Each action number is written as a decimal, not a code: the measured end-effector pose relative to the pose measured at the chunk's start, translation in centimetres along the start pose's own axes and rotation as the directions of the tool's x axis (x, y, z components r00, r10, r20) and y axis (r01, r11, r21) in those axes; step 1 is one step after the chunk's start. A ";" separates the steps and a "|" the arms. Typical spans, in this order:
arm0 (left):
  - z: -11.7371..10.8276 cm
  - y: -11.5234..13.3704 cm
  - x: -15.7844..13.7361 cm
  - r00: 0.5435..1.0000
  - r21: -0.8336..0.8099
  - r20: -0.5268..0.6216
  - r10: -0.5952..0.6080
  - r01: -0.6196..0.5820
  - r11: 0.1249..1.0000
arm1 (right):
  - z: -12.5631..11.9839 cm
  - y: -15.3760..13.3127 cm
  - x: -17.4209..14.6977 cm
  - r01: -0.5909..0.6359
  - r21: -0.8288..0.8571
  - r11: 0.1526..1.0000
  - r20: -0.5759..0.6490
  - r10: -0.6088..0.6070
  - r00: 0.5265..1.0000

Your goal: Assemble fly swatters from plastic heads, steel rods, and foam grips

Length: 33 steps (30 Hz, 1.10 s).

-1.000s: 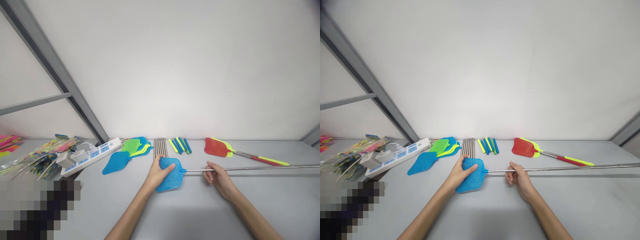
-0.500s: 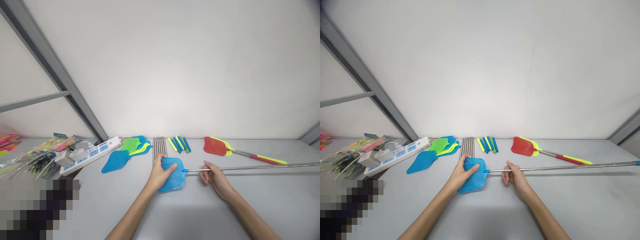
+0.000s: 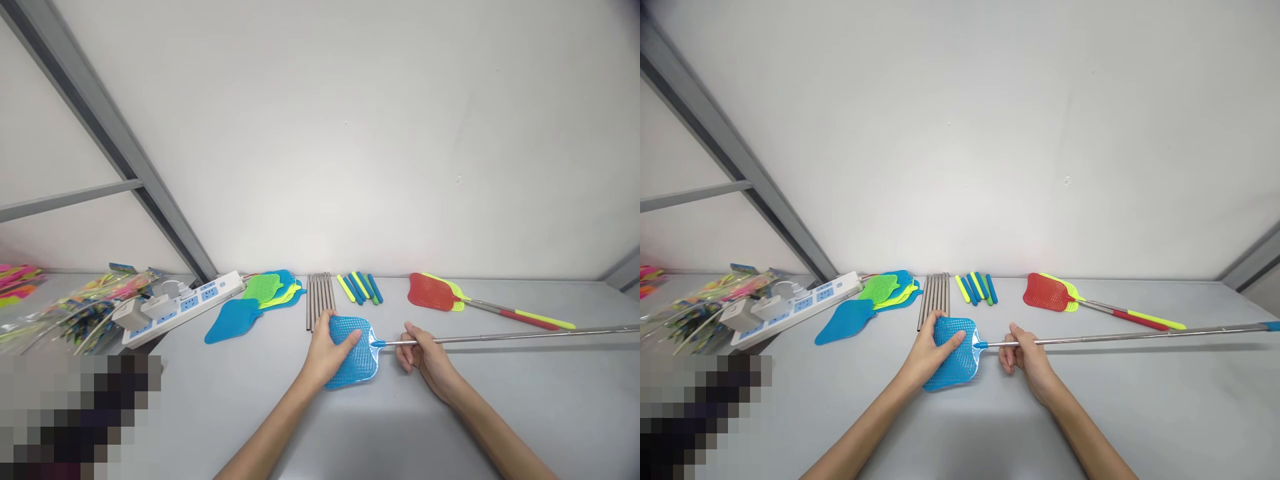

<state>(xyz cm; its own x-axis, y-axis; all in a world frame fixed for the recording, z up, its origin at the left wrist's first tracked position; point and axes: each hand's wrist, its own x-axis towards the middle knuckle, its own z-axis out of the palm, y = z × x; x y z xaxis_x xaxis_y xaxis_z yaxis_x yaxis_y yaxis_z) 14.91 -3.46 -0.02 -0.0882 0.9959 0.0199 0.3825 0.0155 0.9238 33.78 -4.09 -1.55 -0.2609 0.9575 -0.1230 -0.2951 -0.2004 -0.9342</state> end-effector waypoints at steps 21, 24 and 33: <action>0.0 0.1 0.0 0.984 0.090 -0.056 0.168 -0.163 0.983 | 0.7 -0.1 -0.1 -0.041 0.030 0.999 0.068 0.039 0.997; 0.1 0.1 0.0 0.985 0.082 -0.062 0.162 -0.157 0.984 | 0.6 -0.2 -0.1 -0.033 0.025 0.999 0.066 0.031 0.997; 0.3 0.3 -0.3 0.978 0.091 -0.105 0.178 -0.169 0.981 | 0.4 0.1 -0.1 -0.025 0.008 1.000 0.055 0.024 0.998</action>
<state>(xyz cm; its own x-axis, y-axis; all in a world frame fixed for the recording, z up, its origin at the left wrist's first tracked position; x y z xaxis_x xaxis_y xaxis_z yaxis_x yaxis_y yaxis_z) 15.35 -3.68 0.13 -0.1149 0.9678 0.2240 0.4737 -0.1448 0.8687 33.45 -4.23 -1.50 -0.3180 0.9396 -0.1269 -0.2962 -0.2256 -0.9281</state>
